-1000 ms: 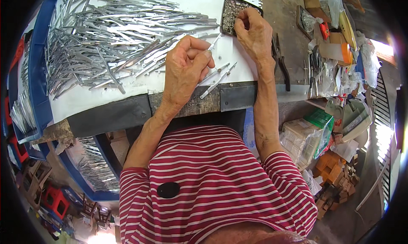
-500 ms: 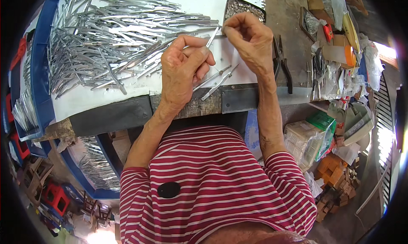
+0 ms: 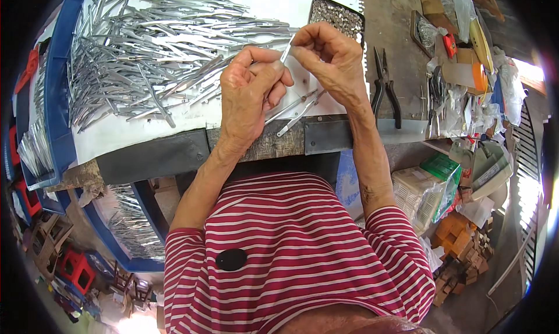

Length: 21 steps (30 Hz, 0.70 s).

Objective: Manually inserting small rivets into metal clips using a template on a workshop bench.

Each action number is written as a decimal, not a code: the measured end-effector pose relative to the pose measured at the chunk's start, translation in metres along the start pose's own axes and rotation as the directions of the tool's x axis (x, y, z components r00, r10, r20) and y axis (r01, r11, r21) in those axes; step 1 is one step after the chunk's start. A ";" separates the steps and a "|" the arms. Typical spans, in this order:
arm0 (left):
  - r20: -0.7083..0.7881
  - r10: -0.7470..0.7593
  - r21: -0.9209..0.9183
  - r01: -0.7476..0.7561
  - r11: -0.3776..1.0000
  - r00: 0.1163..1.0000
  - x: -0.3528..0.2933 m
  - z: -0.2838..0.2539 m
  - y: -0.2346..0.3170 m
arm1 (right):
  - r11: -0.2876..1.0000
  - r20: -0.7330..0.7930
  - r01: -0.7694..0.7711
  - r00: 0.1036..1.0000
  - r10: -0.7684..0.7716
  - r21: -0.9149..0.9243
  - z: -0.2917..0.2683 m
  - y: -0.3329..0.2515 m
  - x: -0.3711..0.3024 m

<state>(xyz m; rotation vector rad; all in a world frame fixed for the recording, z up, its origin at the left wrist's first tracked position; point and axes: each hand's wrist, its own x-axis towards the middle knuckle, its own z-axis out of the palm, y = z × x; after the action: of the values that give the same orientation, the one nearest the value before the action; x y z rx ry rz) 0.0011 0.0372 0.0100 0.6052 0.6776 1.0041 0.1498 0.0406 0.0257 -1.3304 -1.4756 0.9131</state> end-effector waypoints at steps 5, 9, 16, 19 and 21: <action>-0.004 -0.003 -0.024 0.003 1.000 1.000 0.001 -0.001 -0.001 | 0.999 0.069 -0.032 0.997 0.031 0.014 -0.001 -0.001 -0.001; 0.001 -0.005 -0.026 0.005 1.000 1.000 0.000 -0.001 -0.001 | 1.000 0.080 -0.027 0.996 0.026 0.011 -0.003 0.002 -0.001; 0.007 -0.002 -0.039 0.002 0.999 1.000 0.001 -0.003 -0.001 | 0.994 0.125 -0.078 0.990 0.069 0.070 -0.006 -0.002 -0.002; 0.013 0.000 -0.048 0.001 0.999 1.000 0.001 -0.004 -0.001 | 0.995 0.143 -0.067 0.988 0.056 0.075 -0.006 -0.004 -0.003; 0.010 -0.004 -0.042 0.005 0.999 1.000 0.001 -0.004 -0.001 | 0.996 0.145 -0.060 0.988 0.051 0.058 -0.005 -0.004 -0.003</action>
<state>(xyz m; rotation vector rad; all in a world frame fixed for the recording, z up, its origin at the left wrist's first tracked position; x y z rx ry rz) -0.0009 0.0382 0.0065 0.5716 0.6477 1.0082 0.1530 0.0369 0.0307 -1.2880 -1.5124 1.1022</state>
